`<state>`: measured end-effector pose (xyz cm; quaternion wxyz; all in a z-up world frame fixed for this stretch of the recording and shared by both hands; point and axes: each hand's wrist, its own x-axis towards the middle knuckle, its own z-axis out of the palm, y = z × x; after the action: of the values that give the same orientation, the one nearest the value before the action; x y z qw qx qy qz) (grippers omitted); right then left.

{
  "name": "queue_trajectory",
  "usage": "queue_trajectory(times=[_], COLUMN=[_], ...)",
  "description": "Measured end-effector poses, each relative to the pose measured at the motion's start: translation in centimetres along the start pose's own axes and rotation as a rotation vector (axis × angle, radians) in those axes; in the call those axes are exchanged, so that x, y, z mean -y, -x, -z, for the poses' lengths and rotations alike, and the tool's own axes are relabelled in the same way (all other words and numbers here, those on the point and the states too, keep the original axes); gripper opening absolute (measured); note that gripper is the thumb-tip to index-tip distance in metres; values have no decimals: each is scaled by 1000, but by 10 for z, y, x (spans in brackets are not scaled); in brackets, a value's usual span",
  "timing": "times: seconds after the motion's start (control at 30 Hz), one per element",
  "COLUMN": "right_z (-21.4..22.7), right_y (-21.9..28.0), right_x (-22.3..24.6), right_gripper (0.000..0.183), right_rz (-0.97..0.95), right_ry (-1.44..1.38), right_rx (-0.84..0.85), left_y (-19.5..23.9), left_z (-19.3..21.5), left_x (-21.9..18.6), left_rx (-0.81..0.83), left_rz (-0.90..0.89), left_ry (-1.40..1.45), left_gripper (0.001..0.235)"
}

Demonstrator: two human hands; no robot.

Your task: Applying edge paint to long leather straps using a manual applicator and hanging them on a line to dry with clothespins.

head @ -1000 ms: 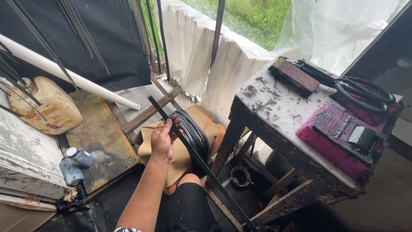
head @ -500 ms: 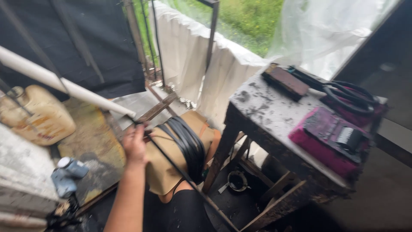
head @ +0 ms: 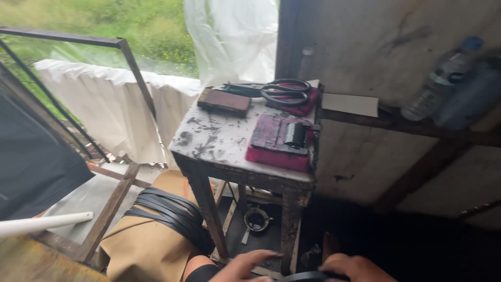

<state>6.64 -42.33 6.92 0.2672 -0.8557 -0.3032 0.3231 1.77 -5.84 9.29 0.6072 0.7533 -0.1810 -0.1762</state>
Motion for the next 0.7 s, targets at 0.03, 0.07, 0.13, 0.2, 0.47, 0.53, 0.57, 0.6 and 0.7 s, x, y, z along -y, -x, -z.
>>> queue_trajectory(times=[0.03,0.07,0.13,0.2,0.47,0.53,0.57,0.6,0.7], right_z=[39,46,64,89,171,176,177,179,180], right_y=[-5,0,8,13,65,70,71,71,71], right_x=[41,59,96,103,153,158,160,162,170], right_gripper=[36,36,22,22,29,27,27,28,29], right_rz=[-1,-13,333,329,366,430,432,462,517], right_ry=[7,6,241,341,218,85,90,97,112], right_rx=[2,-7,-263,-371,-769,-773,-776,-782,-796], left_y=[-5,-11,-24,-33,-29,-26,-24,-23,-20], left_z=[-24,-28,-34,-29,26,32,33,34,36], left_x=[-51,-66,-99,-97,-128,-128,-129,-130,-132], left_rx=[140,152,143,5,-310,-352,-353,-357,-361], left_rz=[-69,-76,-307,-278,-303,-316,-322,-319,-327], left_ry=[-23,-21,-187,-234,-239,-248,-249,-250,-235], left_gripper=[77,77,57,49,32,29,29,29,29])
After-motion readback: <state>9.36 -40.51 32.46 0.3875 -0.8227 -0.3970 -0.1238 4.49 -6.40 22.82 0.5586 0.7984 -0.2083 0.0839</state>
